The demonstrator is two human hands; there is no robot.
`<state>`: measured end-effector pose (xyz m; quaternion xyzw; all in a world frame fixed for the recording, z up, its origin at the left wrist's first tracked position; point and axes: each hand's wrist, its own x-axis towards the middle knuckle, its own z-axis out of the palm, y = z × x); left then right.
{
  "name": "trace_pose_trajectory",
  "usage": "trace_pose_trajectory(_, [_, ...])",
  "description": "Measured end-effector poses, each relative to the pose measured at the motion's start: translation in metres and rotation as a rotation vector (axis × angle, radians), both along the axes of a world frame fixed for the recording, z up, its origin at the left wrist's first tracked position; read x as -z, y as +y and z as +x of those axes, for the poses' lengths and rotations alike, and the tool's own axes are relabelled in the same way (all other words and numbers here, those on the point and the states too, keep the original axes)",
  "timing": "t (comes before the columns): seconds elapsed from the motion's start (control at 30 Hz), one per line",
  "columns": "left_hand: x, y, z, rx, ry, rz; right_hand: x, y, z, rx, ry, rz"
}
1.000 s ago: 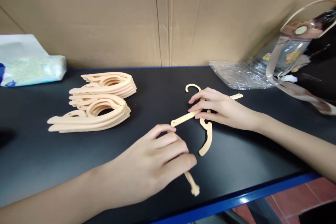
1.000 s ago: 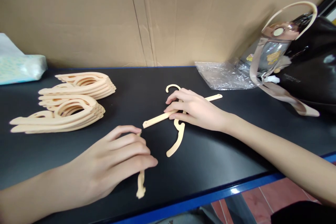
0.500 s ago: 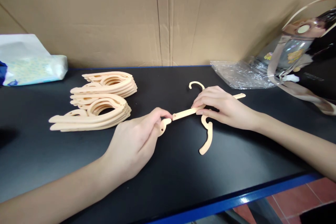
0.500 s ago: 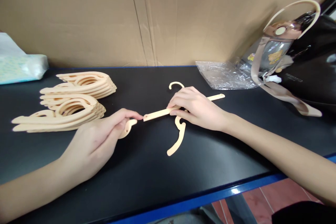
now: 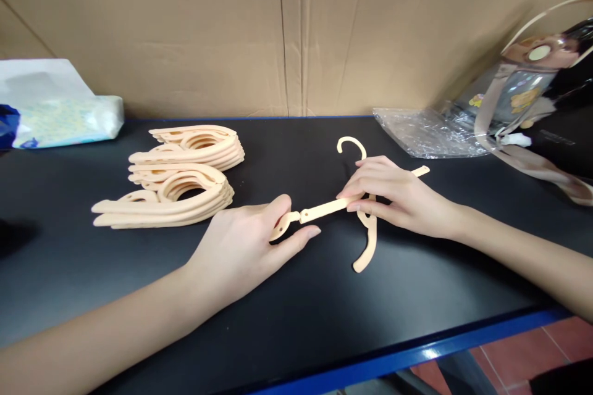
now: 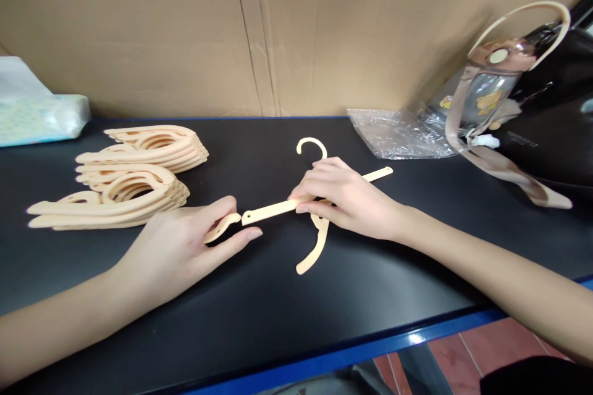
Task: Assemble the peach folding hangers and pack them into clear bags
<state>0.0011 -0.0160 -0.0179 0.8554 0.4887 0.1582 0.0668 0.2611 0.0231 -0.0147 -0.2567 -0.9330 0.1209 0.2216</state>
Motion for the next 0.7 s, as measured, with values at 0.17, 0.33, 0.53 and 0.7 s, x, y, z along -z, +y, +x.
trace_pose_trajectory(0.17, [0.0013,0.0001,0.0001,0.023,0.028,0.025,0.0010,-0.0025,-0.0017,-0.033,0.033,-0.005])
trace_pose_trajectory(0.33, [0.0054,0.0002,-0.0017,0.129,0.127,0.183,0.0033,-0.0028,-0.0016,-0.052,0.037,0.010])
trace_pose_trajectory(0.53, [0.0060,0.0015,-0.0044,0.186,0.214,0.297,0.0046,-0.0020,-0.0022,-0.066,0.032,-0.011])
trace_pose_trajectory(0.7, [0.0065,0.0016,-0.0048,0.193,0.258,0.381,0.0046,-0.0031,-0.0024,-0.071,0.041,-0.021])
